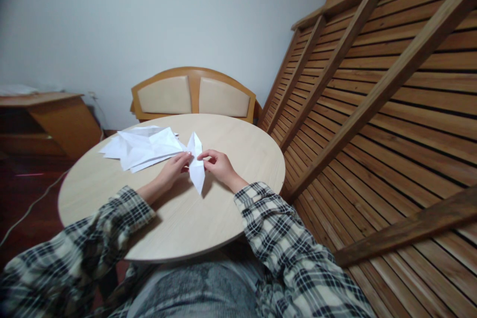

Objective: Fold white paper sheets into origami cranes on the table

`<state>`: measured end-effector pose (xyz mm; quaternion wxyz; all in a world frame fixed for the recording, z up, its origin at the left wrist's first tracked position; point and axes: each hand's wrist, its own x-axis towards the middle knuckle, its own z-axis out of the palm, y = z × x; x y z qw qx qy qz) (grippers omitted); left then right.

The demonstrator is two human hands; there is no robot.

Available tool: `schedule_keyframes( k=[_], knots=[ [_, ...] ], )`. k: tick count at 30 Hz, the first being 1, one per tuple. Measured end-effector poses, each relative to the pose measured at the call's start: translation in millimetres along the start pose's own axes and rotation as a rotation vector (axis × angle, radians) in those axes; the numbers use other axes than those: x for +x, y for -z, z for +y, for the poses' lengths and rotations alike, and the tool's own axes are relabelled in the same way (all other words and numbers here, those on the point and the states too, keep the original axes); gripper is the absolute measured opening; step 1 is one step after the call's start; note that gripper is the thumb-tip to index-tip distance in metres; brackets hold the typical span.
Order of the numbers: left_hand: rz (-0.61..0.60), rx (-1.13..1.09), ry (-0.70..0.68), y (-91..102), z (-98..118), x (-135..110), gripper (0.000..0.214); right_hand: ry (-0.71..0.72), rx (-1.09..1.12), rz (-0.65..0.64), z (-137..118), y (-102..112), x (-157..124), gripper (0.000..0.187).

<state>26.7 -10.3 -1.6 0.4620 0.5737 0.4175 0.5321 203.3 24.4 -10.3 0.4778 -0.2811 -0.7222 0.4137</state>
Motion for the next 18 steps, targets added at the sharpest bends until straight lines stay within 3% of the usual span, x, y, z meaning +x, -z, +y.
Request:
schedule_keyframes(
  k=[5,18],
  knots=[
    [-0.028,0.085,-0.135,2.1,-1.7,0.6,0.025,0.027,-0.060,-0.021,4.2,0.7,-0.7,0.020],
    [-0.021,0.064,-0.116,2.0,-2.0,-0.6,0.021,0.024,-0.130,-0.048,1.0,1.6,-1.8,0.019]
  ],
)
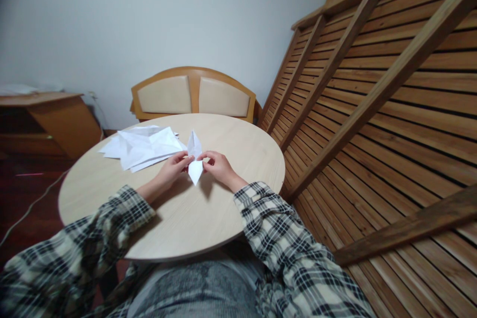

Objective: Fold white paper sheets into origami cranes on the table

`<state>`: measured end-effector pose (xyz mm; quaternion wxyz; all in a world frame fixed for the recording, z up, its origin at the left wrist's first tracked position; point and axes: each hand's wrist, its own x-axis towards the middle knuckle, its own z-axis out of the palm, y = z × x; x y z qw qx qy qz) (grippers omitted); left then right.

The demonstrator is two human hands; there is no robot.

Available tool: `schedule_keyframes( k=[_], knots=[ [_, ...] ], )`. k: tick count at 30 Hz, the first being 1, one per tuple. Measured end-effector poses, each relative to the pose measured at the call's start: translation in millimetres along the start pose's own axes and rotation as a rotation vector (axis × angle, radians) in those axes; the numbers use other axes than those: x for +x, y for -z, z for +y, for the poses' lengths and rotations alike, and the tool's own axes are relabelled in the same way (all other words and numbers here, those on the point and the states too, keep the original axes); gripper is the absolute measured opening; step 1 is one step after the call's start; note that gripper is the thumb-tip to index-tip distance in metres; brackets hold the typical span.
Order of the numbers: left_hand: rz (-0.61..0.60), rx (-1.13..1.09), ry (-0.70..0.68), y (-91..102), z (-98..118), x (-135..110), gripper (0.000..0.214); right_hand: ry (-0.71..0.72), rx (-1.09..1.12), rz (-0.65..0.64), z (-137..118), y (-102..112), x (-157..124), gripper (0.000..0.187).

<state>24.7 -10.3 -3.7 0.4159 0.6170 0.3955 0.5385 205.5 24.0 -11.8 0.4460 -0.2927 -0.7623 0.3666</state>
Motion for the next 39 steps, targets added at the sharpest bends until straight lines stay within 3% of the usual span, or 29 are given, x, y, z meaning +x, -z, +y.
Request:
schedule_keyframes(
  k=[10,16,24,32,39],
  knots=[
    [0.000,0.023,0.006,2.2,-4,0,0.027,-0.041,0.060,0.008,2,-2,0,0.016],
    [-0.034,0.025,0.006,1.9,-2,0,0.025,0.009,0.018,0.020,0,-1,1,0.011],
    [-0.066,0.044,-0.023,2.8,-6,2,0.021,0.041,-0.033,0.041,-5,0,0,0.021],
    [-0.074,0.070,-0.020,1.1,-3,1,0.021,-0.034,0.098,0.081,-2,-4,0,0.022],
    [-0.080,0.072,-0.031,0.9,-3,1,0.022,-0.064,0.204,0.090,5,-6,2,0.039]
  ],
)
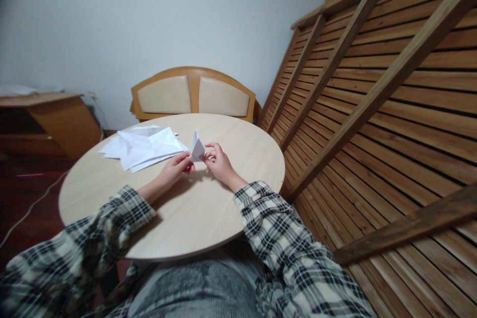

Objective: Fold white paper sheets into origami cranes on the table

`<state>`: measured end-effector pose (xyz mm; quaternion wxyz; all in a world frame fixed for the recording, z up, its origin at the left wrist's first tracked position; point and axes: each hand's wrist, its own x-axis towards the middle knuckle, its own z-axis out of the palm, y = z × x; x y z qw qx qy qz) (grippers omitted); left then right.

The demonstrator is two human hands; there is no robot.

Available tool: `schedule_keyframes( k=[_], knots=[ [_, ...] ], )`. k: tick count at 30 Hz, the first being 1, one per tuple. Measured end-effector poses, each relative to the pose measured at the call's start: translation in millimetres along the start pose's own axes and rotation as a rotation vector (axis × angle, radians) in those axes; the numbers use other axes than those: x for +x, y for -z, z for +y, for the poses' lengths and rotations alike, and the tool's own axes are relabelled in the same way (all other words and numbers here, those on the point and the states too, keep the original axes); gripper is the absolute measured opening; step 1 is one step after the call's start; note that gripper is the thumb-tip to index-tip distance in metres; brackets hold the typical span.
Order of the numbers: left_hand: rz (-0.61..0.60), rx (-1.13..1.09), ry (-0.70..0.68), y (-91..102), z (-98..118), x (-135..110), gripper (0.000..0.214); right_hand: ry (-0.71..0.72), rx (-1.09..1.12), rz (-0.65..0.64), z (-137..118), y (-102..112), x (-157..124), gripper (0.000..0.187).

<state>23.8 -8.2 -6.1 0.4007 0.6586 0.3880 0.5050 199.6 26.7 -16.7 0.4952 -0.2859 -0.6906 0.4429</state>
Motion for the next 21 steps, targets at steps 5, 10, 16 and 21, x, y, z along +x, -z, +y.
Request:
schedule_keyframes(
  k=[5,10,16,21],
  knots=[
    [-0.003,0.001,0.011,0.4,-3,0,0.024,-0.014,-0.016,-0.045,0,0,-1,0.021],
    [0.000,0.023,0.014,-0.2,0,-1,0.030,-0.043,-0.102,-0.065,-5,1,-3,0.013],
    [-0.021,-0.083,0.098,-1.6,3,-1,0.043,-0.024,-0.152,-0.066,-11,2,-4,0.013],
    [-0.052,0.014,0.041,-3.3,8,-1,0.034,-0.019,-0.157,-0.077,-11,2,-5,0.014]
  ],
)
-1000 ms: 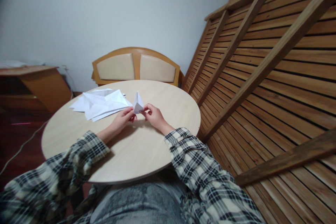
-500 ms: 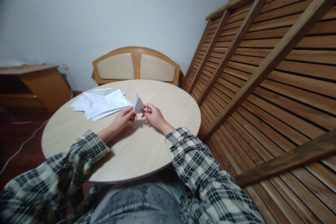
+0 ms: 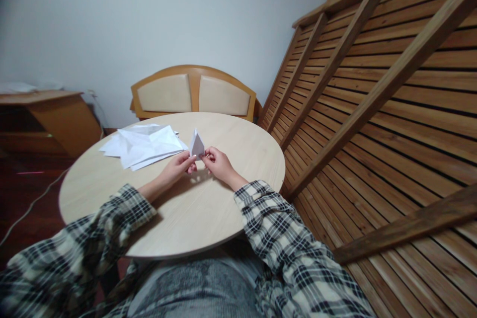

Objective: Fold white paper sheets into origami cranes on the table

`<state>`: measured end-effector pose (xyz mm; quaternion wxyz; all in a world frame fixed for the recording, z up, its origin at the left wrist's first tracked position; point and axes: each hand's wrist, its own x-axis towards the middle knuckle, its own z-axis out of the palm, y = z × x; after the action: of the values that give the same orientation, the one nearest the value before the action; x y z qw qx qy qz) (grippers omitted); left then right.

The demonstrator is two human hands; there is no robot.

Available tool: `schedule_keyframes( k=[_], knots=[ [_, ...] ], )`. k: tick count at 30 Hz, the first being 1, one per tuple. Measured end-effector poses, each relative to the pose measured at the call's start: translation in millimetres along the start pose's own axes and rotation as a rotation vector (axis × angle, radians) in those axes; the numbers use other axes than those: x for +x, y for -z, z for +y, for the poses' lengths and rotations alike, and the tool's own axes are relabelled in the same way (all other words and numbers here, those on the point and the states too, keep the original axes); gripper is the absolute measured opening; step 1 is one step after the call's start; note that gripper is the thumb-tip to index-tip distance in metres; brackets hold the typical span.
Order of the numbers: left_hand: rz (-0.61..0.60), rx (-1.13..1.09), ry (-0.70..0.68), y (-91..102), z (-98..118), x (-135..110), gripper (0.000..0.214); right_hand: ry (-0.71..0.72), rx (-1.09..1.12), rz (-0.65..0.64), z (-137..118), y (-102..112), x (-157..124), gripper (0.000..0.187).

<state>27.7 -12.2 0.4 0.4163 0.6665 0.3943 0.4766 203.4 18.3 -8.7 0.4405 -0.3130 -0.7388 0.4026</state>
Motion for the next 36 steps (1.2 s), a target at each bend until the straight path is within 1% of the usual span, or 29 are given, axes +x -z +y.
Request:
schedule_keyframes(
  k=[4,7,11,15,24,31,36],
  knots=[
    [0.034,0.079,-0.050,0.8,3.7,-2.0,0.035,0.037,-0.051,0.013,-3.3,-0.3,-0.6,0.021],
    [0.060,0.119,-0.080,1.8,2.7,-2.5,0.036,0.045,-0.051,0.007,-4.1,-0.4,-0.3,0.025],
    [0.093,0.141,-0.100,2.9,-1.2,-1.6,0.036,0.036,-0.061,-0.008,-1.3,-0.3,0.4,0.026],
    [0.099,0.153,-0.105,3.8,-1.1,-1.4,0.035,0.030,-0.062,-0.027,0.5,0.0,0.7,0.025],
    [0.071,0.141,-0.101,3.4,2.0,-2.5,0.034,-0.031,0.052,-0.080,-4.9,0.0,-0.5,0.023],
    [0.006,0.098,-0.057,3.6,1.5,-2.7,0.033,-0.096,0.090,-0.056,0.3,0.3,2.5,0.029],
    [-0.007,0.062,-0.025,4.1,-0.7,-2.6,0.031,-0.076,0.119,-0.079,-0.1,0.0,3.0,0.029]
  ],
)
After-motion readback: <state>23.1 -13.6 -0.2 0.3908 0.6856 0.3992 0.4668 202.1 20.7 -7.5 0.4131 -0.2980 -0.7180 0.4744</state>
